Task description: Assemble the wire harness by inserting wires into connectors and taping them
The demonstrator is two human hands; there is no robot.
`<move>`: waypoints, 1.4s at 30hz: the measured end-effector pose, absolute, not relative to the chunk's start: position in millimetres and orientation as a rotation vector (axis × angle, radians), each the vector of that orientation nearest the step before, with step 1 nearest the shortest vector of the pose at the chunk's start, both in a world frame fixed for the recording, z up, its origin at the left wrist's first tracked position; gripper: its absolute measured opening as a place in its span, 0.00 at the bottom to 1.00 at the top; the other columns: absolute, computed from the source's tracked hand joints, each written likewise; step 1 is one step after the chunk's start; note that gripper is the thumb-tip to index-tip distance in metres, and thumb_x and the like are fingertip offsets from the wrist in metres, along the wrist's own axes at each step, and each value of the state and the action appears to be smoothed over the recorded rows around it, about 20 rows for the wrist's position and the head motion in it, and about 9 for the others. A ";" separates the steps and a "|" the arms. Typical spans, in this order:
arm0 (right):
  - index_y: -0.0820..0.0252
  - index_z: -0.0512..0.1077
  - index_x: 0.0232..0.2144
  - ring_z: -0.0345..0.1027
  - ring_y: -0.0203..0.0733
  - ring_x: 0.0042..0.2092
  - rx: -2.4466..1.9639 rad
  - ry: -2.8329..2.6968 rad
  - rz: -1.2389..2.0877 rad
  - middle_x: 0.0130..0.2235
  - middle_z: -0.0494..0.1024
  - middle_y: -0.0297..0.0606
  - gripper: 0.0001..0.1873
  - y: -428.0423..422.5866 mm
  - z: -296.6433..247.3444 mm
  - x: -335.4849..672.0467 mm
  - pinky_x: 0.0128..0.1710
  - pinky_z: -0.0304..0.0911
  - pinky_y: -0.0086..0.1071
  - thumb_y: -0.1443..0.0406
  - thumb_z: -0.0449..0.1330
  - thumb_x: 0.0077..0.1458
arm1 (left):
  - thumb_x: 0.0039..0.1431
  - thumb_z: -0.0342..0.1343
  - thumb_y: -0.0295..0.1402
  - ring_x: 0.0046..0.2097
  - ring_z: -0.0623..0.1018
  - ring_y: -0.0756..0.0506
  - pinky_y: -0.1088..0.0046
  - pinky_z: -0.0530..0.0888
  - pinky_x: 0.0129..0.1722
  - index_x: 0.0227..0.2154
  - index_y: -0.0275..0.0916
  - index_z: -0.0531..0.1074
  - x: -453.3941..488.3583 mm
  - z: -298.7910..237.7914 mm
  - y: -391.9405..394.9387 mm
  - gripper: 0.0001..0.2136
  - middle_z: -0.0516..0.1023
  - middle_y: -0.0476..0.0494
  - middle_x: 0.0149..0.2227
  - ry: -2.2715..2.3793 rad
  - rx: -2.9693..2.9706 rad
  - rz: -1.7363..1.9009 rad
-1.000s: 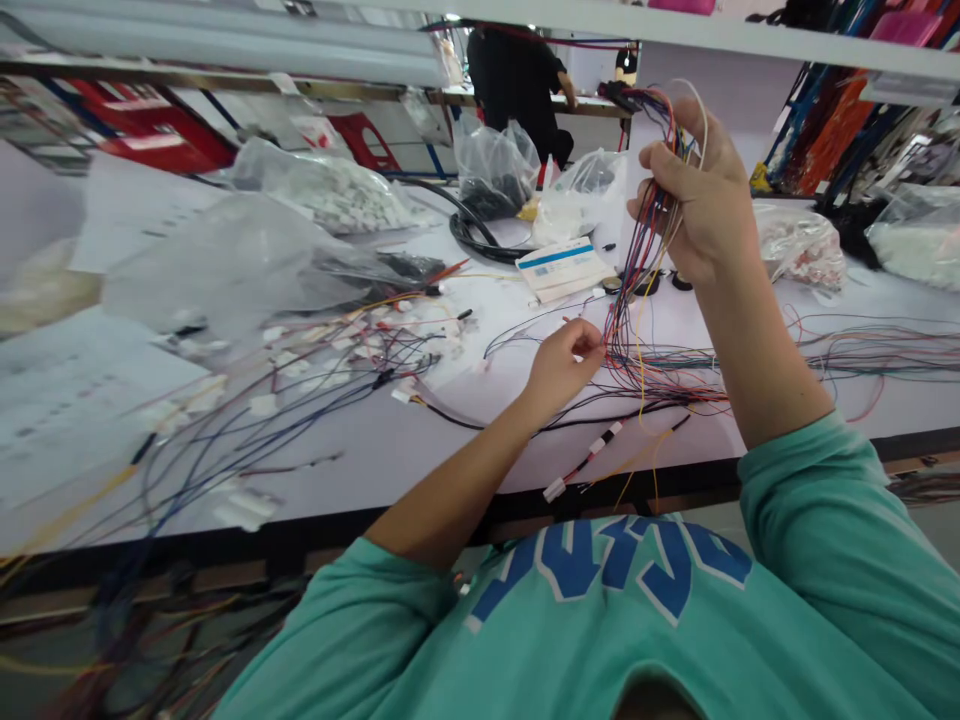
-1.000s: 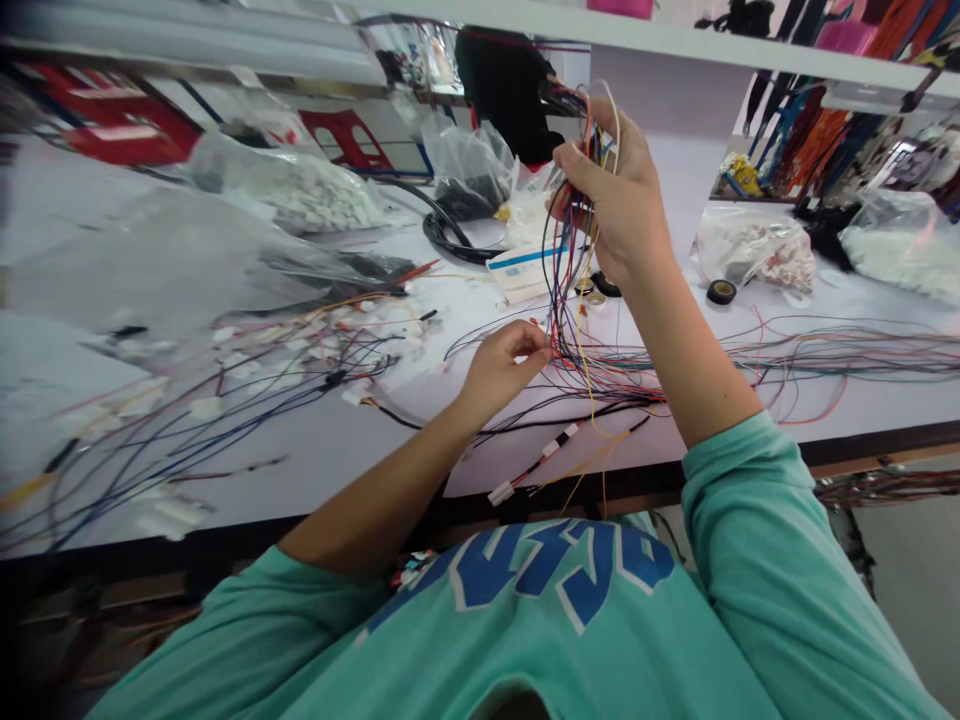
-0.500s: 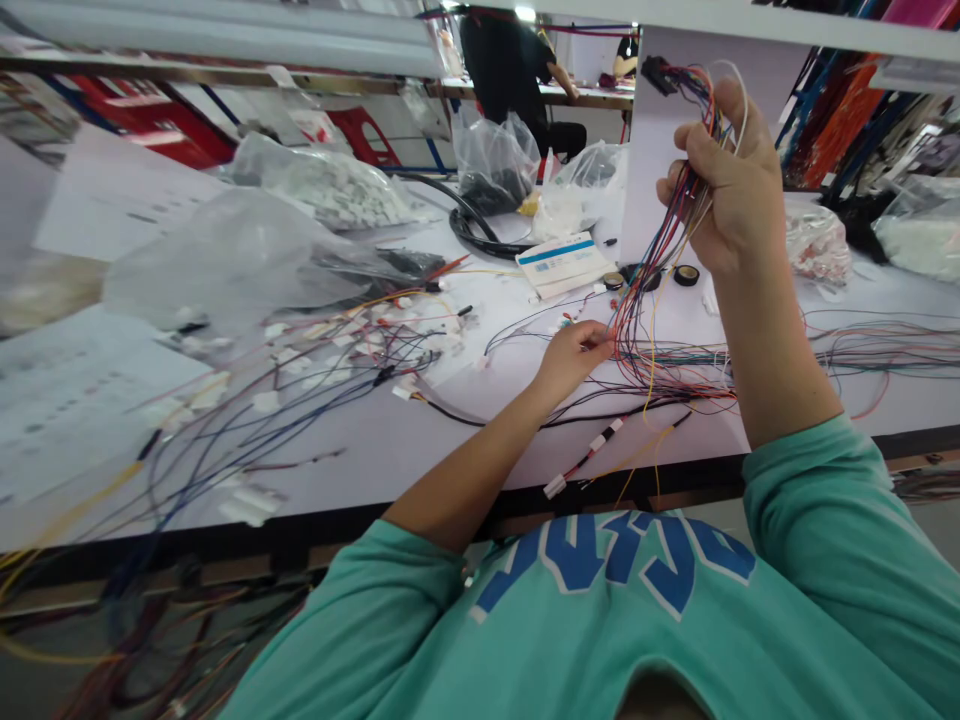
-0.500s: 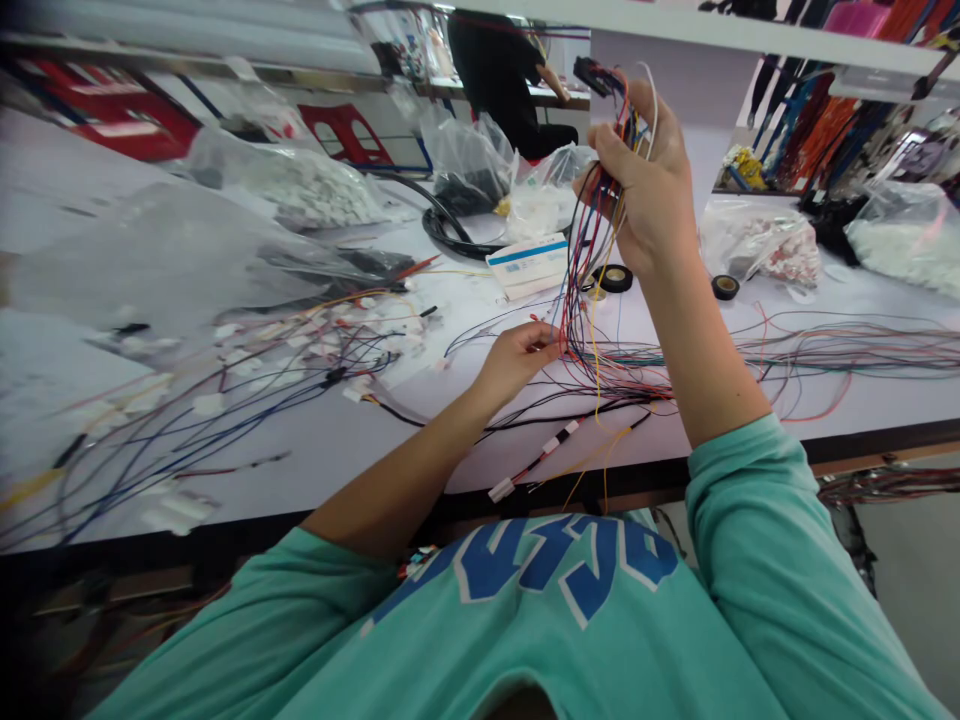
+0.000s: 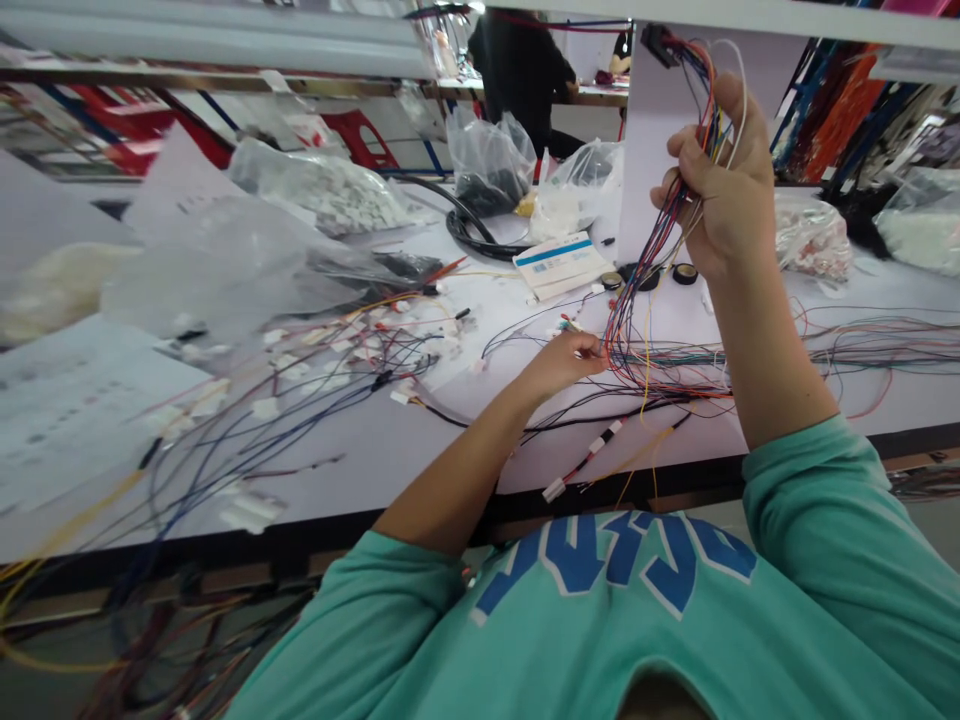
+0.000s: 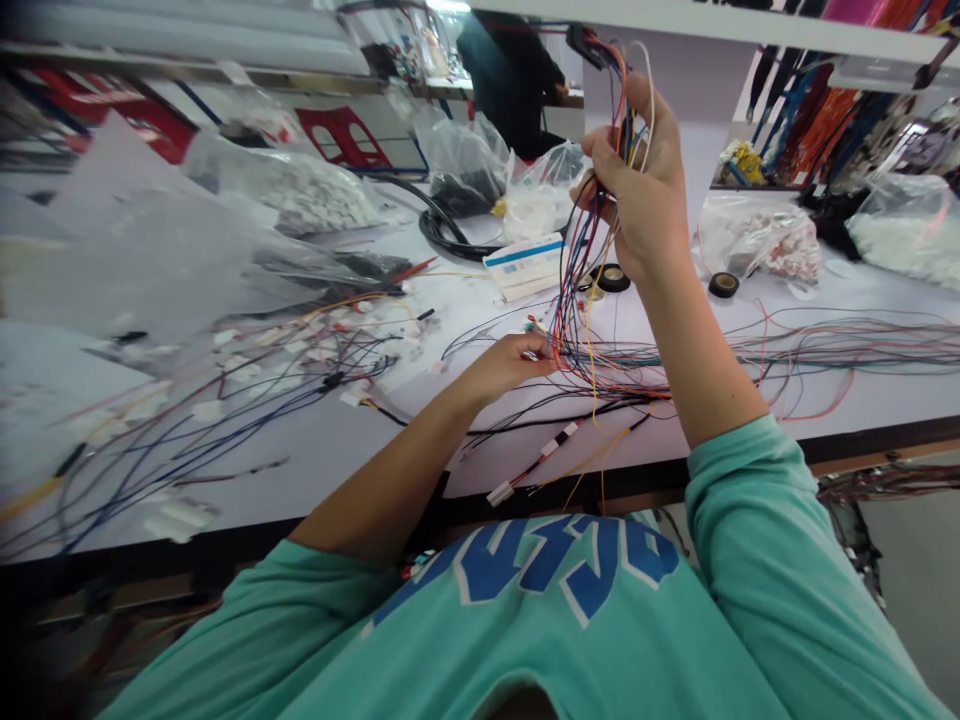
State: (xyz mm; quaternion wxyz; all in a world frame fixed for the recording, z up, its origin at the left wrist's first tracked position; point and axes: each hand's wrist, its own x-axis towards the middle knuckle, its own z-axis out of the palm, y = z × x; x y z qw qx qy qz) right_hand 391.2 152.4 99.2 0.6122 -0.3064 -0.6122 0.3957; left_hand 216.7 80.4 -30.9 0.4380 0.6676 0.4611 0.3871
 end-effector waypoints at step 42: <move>0.43 0.55 0.48 0.66 0.33 0.28 -0.693 -1.534 0.778 0.38 0.72 0.28 0.24 119.8 128.5 379.5 0.26 0.66 0.27 0.70 0.54 0.51 | 0.40 0.45 0.18 0.39 0.76 0.44 0.65 0.72 0.43 0.38 0.39 0.75 174.2 -13.3 82.7 0.22 0.78 0.45 0.38 1.581 1.997 0.728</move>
